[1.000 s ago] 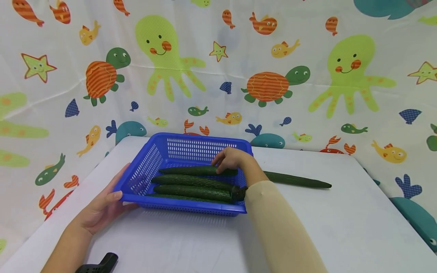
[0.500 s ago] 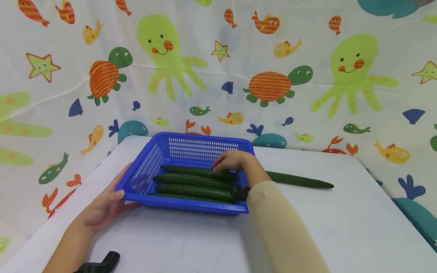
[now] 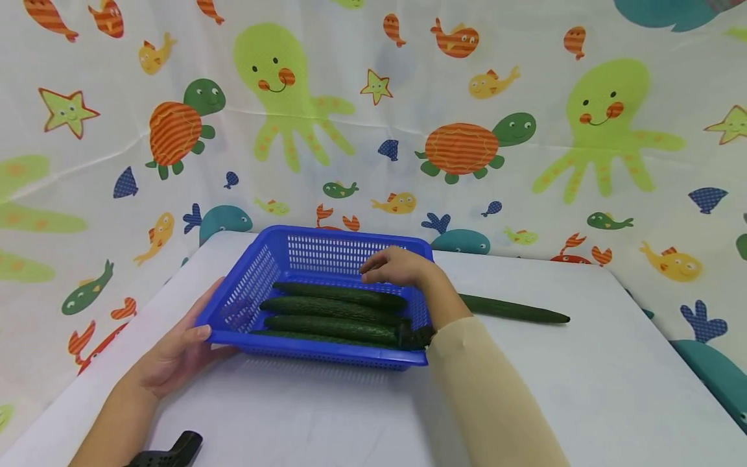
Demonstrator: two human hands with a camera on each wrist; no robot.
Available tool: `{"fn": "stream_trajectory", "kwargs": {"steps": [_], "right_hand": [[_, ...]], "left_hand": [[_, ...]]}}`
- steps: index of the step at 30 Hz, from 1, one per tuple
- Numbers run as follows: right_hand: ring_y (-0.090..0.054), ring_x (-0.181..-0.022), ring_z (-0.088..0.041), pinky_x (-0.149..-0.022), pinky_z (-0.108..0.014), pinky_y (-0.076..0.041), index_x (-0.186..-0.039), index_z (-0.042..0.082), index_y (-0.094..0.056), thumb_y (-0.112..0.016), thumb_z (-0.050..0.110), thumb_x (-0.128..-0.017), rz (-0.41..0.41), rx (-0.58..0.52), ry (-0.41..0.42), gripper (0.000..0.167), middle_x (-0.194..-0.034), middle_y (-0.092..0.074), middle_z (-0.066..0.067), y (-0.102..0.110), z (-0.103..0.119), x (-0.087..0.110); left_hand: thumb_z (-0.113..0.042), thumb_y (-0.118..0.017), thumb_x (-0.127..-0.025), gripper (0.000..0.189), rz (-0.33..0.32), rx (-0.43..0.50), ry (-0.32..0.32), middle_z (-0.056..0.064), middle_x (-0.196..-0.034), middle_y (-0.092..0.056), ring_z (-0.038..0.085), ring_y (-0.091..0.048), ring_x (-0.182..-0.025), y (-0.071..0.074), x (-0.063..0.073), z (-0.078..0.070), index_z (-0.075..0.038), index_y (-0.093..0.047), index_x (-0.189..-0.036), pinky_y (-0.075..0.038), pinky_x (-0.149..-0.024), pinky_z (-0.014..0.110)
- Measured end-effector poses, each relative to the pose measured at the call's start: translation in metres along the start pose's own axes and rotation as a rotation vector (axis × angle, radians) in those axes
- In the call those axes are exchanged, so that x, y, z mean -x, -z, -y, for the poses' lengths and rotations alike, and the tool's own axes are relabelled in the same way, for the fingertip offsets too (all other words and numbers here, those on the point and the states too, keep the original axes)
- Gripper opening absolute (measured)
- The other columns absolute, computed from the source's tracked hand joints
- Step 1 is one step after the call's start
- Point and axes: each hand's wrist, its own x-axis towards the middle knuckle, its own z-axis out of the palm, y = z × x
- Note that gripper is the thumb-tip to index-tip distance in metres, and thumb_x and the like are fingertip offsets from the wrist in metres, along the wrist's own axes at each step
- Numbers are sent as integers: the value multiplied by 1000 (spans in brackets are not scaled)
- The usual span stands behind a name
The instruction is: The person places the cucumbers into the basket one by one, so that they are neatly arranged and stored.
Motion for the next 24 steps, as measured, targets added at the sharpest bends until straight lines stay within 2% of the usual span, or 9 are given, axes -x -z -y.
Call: {"fn": "stream_trajectory", "kwargs": {"steps": [4, 10, 17, 24], "right_hand": [[-59, -132, -27, -111, -48, -48, -135, 12, -69, -65, 29, -102, -35, -34, 66, 38, -136, -68, -5, 1, 7, 2], [-59, -132, -26, -111, -47, -47, -133, 14, -70, -65, 28, -102, -114, -77, 113, 35, -136, -67, -5, 9, 21, 12], [-59, -130, -26, -110, -48, -47, -132, 14, -70, -66, 28, -102, -176, -133, 160, 34, -134, -68, -5, 19, 28, 24], [-61, -126, -24, -110, -50, -47, -134, 17, -69, -66, 28, -101, -262, -164, 171, 34, -131, -69, -4, 33, 27, 42]], "left_hand": [[-25, -39, -109, 70, -20, -19, 14, -13, -162, -21, 2, -46, -140, 1, 2, 0, -47, -2, -164, -50, -105, 37], [-26, -39, -108, 69, -54, -27, 40, -12, -163, -19, 1, -47, -139, 0, 1, 0, -49, -5, -164, -50, -105, 38], [-25, -39, -109, 70, -43, -11, 34, -15, -161, -24, 2, -48, -139, 0, 2, 0, -48, -4, -164, -50, -105, 37], [-24, -39, -109, 69, -34, 9, 36, -18, -160, -28, 4, -49, -139, -1, 2, 0, -48, -4, -164, -50, -105, 38]]}}
